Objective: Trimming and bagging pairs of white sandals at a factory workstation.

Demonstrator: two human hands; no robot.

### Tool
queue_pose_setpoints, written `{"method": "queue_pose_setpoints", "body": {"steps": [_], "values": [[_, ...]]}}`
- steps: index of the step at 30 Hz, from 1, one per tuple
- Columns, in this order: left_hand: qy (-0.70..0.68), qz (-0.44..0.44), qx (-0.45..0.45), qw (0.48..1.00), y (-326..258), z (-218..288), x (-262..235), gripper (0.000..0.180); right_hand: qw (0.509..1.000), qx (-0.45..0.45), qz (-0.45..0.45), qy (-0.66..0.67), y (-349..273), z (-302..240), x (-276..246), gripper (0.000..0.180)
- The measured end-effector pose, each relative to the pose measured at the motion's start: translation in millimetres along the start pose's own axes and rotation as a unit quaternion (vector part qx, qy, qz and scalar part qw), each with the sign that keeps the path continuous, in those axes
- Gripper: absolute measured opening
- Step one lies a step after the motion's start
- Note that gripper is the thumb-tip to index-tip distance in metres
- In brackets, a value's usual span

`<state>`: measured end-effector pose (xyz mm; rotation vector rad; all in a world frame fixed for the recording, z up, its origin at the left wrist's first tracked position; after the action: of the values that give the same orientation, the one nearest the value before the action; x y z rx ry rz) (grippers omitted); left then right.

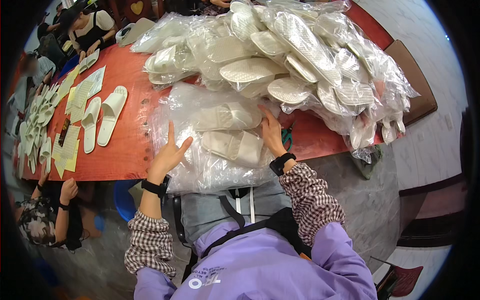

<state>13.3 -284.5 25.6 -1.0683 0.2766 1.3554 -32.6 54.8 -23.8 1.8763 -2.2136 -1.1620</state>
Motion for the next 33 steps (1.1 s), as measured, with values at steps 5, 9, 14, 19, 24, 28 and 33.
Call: {"method": "queue_pose_setpoints", "body": {"steps": [5,9,14,19,24,28,33], "values": [[0.03,0.09,0.106,0.99,-24,24,12,0.094,0.999,0.008,-0.039,-0.015,-8,-8,9,0.05],[0.108,0.123,0.159,0.974,-51,49,27,0.093,0.999,0.004,-0.011,0.037,-11,-18,13,0.053],[0.08,0.191,0.219,0.954,-36,24,22,0.074,0.994,0.097,-0.024,0.042,-18,-18,11,0.05],[-0.222,0.148,0.143,0.953,7,-44,-24,0.067,0.991,0.07,0.055,0.104,-28,9,12,0.041],[0.121,0.326,0.239,0.907,9,-81,-26,0.055,0.999,-0.002,0.01,-0.043,-28,-2,24,0.038],[0.284,0.385,0.259,0.839,-1,-19,-37,0.043,0.997,-0.007,-0.047,-0.065,-30,2,17,0.041],[0.405,0.137,0.314,0.848,4,-5,-12,0.018,0.953,-0.099,-0.08,-0.276,-20,-26,18,0.048]]}}
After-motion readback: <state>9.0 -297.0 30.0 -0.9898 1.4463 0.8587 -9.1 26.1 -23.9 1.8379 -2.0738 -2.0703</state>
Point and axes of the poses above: each hand's wrist, its own y-axis towards the middle knuckle, its own x-axis out of the palm, z = x × y, the point moved 3 cm from there along y, towards the middle knuckle, and after that the axes turned 14 degrees about -x, right-handed, at the moved point
